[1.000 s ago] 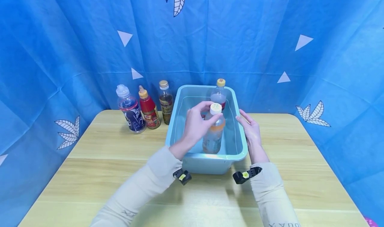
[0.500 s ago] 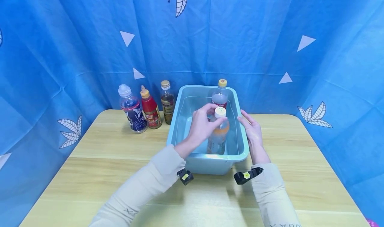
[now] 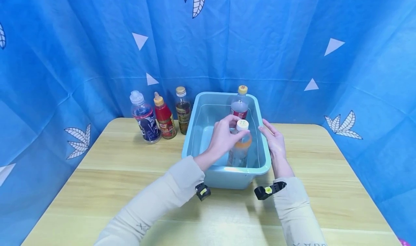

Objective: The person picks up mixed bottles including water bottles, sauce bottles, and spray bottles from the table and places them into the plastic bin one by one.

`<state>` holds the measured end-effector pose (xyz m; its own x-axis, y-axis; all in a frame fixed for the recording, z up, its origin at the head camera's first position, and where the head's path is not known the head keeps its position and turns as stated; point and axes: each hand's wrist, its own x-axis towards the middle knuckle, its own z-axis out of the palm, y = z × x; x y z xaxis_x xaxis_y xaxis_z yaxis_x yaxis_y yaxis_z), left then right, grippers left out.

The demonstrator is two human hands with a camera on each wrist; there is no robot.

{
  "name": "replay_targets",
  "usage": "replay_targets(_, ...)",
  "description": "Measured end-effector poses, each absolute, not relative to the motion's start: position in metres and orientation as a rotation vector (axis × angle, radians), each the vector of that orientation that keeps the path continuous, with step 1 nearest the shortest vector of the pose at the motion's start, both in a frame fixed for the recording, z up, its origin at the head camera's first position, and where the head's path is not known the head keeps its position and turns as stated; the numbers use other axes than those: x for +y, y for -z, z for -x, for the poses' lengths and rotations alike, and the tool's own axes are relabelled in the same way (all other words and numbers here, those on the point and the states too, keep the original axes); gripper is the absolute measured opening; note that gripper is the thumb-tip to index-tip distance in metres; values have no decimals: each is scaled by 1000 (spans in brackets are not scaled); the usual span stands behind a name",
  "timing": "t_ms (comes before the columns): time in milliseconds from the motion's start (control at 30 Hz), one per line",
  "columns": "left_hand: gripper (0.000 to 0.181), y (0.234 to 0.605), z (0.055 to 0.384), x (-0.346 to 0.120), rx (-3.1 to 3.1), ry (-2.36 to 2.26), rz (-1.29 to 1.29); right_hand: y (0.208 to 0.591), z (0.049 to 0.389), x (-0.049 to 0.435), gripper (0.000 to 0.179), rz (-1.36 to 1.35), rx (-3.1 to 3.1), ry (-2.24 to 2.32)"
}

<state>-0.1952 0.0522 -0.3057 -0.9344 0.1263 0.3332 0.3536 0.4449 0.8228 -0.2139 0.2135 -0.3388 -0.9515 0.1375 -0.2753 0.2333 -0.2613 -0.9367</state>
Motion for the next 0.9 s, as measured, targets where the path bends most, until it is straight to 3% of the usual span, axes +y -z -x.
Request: replay_targets(900,36,314,195,56,-2522,1507,426,342,215,216,60,-398,1817,2426)
